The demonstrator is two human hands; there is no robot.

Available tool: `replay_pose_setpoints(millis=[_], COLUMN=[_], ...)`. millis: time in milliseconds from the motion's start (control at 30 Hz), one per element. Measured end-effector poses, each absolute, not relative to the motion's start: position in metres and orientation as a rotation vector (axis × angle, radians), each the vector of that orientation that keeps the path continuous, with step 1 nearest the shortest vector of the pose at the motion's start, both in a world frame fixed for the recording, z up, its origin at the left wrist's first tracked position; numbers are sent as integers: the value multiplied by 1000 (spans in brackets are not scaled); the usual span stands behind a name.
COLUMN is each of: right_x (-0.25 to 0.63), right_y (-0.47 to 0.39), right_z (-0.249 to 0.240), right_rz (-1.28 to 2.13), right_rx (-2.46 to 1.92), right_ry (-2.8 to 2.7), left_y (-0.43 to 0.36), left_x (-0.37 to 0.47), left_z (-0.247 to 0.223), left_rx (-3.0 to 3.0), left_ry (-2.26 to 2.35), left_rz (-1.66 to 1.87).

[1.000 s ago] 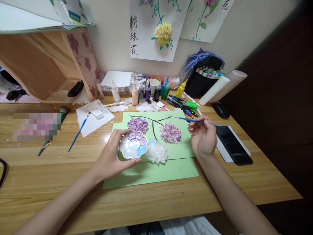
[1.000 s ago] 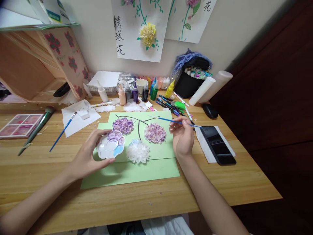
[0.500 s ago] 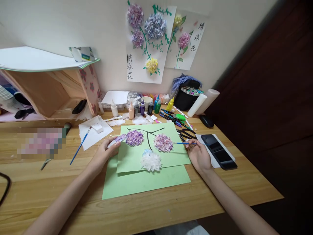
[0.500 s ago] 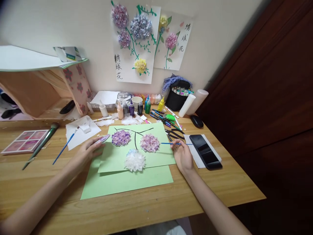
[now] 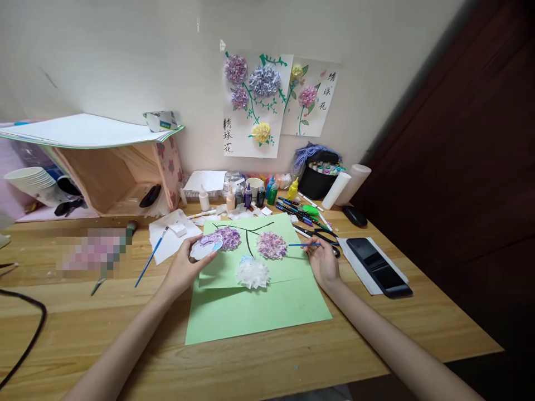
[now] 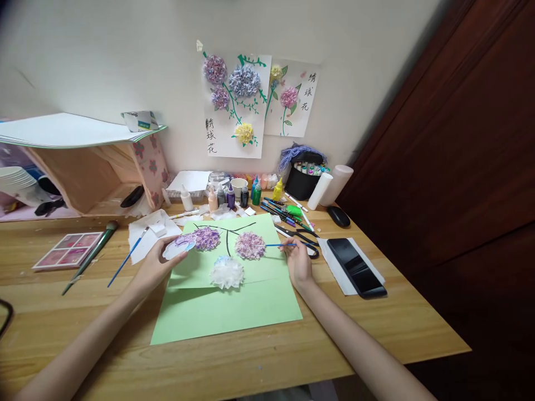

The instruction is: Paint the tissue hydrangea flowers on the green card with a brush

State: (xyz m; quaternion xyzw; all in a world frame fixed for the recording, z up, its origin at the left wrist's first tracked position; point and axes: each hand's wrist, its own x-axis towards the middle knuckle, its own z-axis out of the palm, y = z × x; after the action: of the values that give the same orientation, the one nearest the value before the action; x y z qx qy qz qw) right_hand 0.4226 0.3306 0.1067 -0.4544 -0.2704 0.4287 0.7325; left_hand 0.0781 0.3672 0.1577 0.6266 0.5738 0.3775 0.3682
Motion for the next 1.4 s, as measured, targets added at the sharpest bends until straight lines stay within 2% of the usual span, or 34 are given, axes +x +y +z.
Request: replay_pose_setpoints(millis=[167,400,533,800,1067,1400], right_x=[420,406,372,356,350,351], right_y=[350,360,335,302,288,289], right_z=[117,160,176,155,150,153], right_rz=[894,862,933,609,581,468], right_rx=[-966,-896,-860,-981,-958,-979], right_ry=[-588,-617,-914,-1451,-1781,-1911], left_y=[376,361,345,344,347,348], left_x=[71,80,93,95,95,96], left_z=[156,150,144,136,130,130], left_rx=[1642,1875,2188,2161,2281,2302], left_ry=[1522,1465,1328,1376,1293,1236], left_rz=[1021,1131,1069,1097,1070,1117])
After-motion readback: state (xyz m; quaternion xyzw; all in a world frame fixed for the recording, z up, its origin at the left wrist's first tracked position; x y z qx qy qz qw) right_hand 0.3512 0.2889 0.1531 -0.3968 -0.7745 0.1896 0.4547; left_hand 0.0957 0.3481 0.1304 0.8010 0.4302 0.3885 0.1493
